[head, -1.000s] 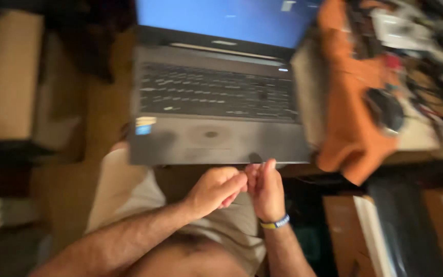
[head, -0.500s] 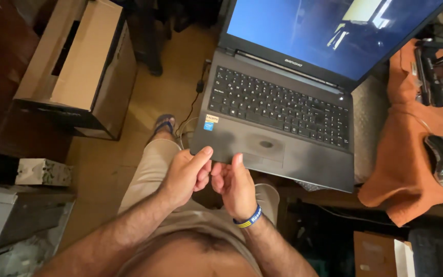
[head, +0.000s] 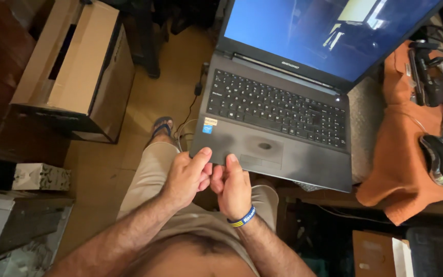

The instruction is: Inserting a battery into a laptop and powering it on to test functionality

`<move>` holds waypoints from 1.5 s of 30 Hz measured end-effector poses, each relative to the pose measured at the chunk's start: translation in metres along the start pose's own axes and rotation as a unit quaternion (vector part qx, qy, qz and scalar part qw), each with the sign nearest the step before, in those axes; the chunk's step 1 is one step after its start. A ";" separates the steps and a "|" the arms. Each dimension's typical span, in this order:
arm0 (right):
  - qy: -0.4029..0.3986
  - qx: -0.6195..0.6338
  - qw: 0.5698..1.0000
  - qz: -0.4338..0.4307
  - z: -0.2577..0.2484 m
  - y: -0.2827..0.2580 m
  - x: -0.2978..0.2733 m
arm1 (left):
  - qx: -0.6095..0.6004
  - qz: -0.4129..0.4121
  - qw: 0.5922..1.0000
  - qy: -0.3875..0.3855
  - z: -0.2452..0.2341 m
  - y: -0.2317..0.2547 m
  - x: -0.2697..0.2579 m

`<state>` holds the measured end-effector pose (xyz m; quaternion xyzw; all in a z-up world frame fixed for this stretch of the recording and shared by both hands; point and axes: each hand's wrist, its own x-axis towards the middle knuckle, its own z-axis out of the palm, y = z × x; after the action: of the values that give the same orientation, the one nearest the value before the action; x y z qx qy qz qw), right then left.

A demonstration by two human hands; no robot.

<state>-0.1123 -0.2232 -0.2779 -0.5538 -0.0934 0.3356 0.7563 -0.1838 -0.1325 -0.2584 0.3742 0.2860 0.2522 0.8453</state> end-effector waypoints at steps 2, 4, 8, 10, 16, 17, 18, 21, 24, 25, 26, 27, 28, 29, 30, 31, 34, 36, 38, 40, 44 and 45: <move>0.005 -0.010 1.000 -0.002 0.007 -0.012 -0.007 | 0.002 -0.002 1.000 0.000 -0.003 0.002 -0.002; -0.007 -0.049 0.999 0.000 0.011 -0.034 -0.017 | 0.019 -0.022 0.999 -0.016 -0.006 -0.001 -0.002; -0.125 -0.209 0.970 -0.013 -0.060 -0.078 -0.036 | 0.259 -0.001 0.963 -0.081 -0.045 0.010 0.008; -0.063 -0.417 0.852 -0.310 -0.082 -0.119 -0.058 | 0.305 0.040 0.949 -0.073 -0.046 0.036 0.010; 0.069 -0.714 0.536 -0.444 -0.185 -0.179 -0.046 | 0.358 -0.042 0.932 -0.040 -0.031 0.058 0.040; 0.073 -0.714 0.535 -0.446 -0.191 -0.177 -0.042 | 0.359 -0.039 0.932 -0.043 -0.021 0.060 0.039; 0.071 -0.740 0.520 -0.421 -0.196 -0.176 -0.037 | 0.325 -0.045 0.944 -0.038 -0.012 0.063 0.038; 0.085 -0.761 0.501 -0.403 -0.205 -0.170 -0.026 | 0.348 -0.093 0.933 0.013 0.028 0.092 0.027; 0.102 -0.752 0.505 -0.411 -0.208 -0.168 -0.021 | 0.356 -0.136 0.923 0.055 0.037 0.096 0.023; 0.106 -0.746 0.510 -0.416 -0.208 -0.168 -0.019 | 0.306 -0.130 0.942 0.050 0.033 0.093 0.024; 0.104 -0.744 0.512 -0.417 -0.209 -0.169 -0.019 | 0.307 -0.129 0.941 0.052 0.025 0.083 0.028; 0.098 -0.748 0.509 -0.414 -0.210 -0.170 -0.019 | 0.251 -0.090 0.964 0.027 0.016 0.074 0.032; 0.093 -0.752 0.507 -0.412 -0.211 -0.170 -0.019 | 0.193 -0.050 0.980 0.000 0.007 0.065 0.035; 0.089 -0.750 0.508 -0.413 -0.211 -0.171 -0.020 | 0.194 -0.050 0.980 0.004 0.002 0.057 0.039; 0.084 -0.751 0.511 -0.409 -0.210 -0.172 -0.022 | 0.178 -0.029 0.984 -0.007 -0.005 0.051 0.041; 0.078 -0.751 0.511 -0.411 -0.208 -0.175 -0.020 | 0.160 -0.002 0.987 -0.018 -0.011 0.045 0.046; 0.075 -0.751 0.519 -0.401 -0.204 -0.175 -0.023 | 0.216 -0.084 0.972 0.034 0.015 0.070 0.030; 0.051 -0.747 0.526 -0.405 -0.204 -0.180 -0.022 | 0.250 -0.107 0.961 0.051 0.009 0.066 0.037; 0.018 -0.738 0.536 -0.408 -0.201 -0.183 -0.027 | 0.283 -0.132 0.947 0.080 -0.003 0.069 0.037; -0.005 -0.703 0.609 -0.367 -0.196 -0.191 -0.027 | 0.369 0.032 0.929 -0.026 -0.014 0.082 0.039; -0.011 -0.701 0.615 -0.361 -0.185 -0.213 -0.007 | 0.465 0.234 0.852 0.057 0.000 0.130 0.049; -0.015 -0.699 0.621 -0.355 -0.177 -0.221 0.000 | 0.482 0.336 0.809 0.005 0.011 0.141 0.055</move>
<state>0.0681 -0.3960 -0.1446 -0.8343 -0.5003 -0.1170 0.2000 -0.1675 -0.0185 -0.1590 0.8049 0.2315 0.3525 0.4175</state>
